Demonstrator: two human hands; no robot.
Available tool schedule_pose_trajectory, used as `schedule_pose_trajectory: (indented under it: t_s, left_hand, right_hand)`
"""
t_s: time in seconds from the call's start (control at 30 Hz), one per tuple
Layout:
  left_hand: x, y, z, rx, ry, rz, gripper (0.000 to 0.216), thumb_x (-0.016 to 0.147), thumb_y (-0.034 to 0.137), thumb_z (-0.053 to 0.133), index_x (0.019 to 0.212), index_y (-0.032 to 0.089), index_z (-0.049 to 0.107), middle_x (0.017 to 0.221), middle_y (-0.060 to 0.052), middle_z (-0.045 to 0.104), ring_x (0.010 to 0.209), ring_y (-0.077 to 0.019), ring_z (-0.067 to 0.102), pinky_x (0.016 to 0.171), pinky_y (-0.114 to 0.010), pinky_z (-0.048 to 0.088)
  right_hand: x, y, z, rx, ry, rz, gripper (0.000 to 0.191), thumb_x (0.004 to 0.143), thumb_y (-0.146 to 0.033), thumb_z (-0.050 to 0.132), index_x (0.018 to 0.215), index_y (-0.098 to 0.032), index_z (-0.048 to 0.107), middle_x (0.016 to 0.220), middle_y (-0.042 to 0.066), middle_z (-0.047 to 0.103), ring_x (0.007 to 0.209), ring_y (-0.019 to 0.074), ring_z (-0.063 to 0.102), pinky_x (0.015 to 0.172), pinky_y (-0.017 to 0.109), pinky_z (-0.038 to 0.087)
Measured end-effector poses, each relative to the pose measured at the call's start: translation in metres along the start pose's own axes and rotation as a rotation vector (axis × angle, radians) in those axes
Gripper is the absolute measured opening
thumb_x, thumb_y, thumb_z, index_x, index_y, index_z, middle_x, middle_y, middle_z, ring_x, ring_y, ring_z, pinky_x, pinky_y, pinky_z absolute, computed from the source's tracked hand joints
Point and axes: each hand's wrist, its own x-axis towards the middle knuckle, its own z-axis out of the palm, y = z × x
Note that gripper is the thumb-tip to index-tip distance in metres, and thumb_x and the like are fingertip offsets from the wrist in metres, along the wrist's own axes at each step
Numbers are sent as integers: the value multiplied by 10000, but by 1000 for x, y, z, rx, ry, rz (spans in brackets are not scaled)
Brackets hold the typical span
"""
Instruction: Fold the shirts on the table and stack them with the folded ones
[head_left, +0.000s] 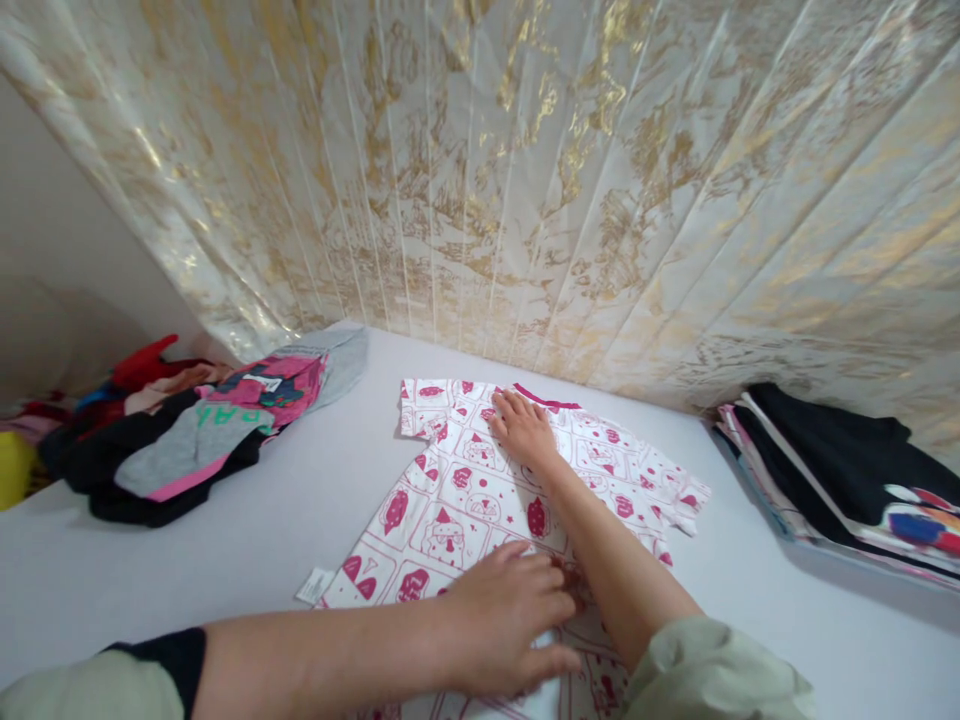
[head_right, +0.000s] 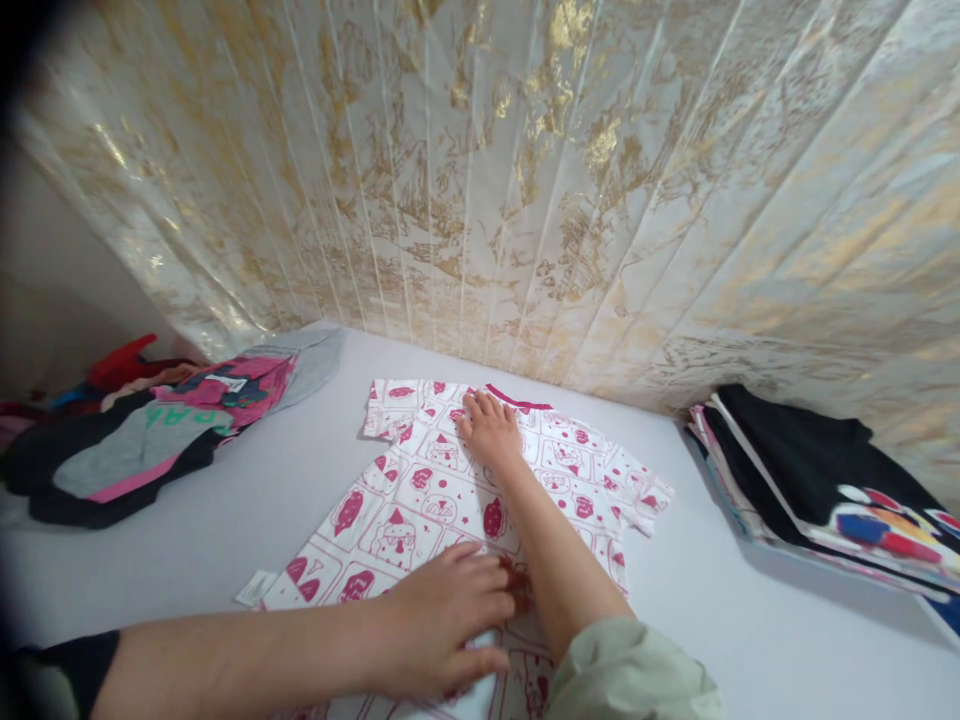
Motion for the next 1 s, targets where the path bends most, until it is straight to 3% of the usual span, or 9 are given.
schedule_pose_trajectory:
  t_s: [0.1,0.17,0.23,0.37,0.53,0.7,0.8,0.9,1.0]
  left_hand:
    - [5,-38,-28,30,237,-362,377,1008,370,288,1092,223,625,1075,-47,659,1004,-186,598,918,-331,451]
    - [3,-75,-45,198,341,-608,358,996,329,295,1097,207,616,1108,-79,639,1050,-216,584,945,-360,434]
    - [-3,-111,-55,348,358,-787,339,973,323,346,1175,201,589,1225,-108,603,1162,-250,538,994,-397,403]
    - [-12,-152,-56,439,296,-912,508,954,444,362,1402,215,431,1513,-98,404,1394,-264,330,1121,-456,260]
    - [-15,-155,-56,427,223,-955,538,953,383,285,1460,225,371,1566,-63,325,1433,-254,278,1137,-493,224]
    - [0,-147,-69,485,184,-943,532,914,293,352,1422,154,428,1521,-112,399,1437,-287,268,1159,-544,148]
    - [33,-137,-73,485,272,-767,515,911,210,346,1406,108,441,1498,-132,428,1420,-260,307,1175,-452,172]
    - [80,-134,-68,343,259,-569,473,913,163,332,1353,103,495,1435,-118,508,1331,-185,439,1125,-301,291]
    - [116,-143,-56,236,247,-514,435,922,139,317,1294,151,543,1383,-78,565,1272,-136,496,1088,-255,332]
  right_hand:
    - [-2,0,2,-2,16,-1,532,1003,-463,288,1491,-256,330,1572,36,298,1435,193,239,1160,444,159]
    - [-3,0,3,4,27,-5,527,1002,-461,294,1487,-258,339,1566,38,311,1430,193,250,1157,437,165]
    - [-4,0,2,13,37,-11,522,1002,-460,298,1480,-257,351,1556,41,333,1424,190,262,1152,426,175]
    - [-5,-1,-2,22,49,-17,503,999,-446,315,1463,-262,372,1541,38,359,1413,192,279,1146,410,181]
    - [-11,-2,-6,16,165,79,408,982,-337,347,1320,-185,518,1374,111,526,1257,234,445,1040,373,326]
    - [-14,-4,-7,-39,227,227,326,961,-288,361,1143,-169,603,1205,141,597,1112,276,502,928,391,389]
    - [-14,-4,-8,-26,214,186,347,966,-296,353,1222,-182,558,1284,129,560,1172,271,465,968,396,360]
    - [-13,-3,-10,-14,186,163,378,972,-296,341,1285,-187,522,1340,122,530,1196,263,450,996,396,337]
    - [-12,1,-11,5,169,153,402,984,-276,309,1322,-189,508,1341,119,539,1185,247,474,989,371,347]
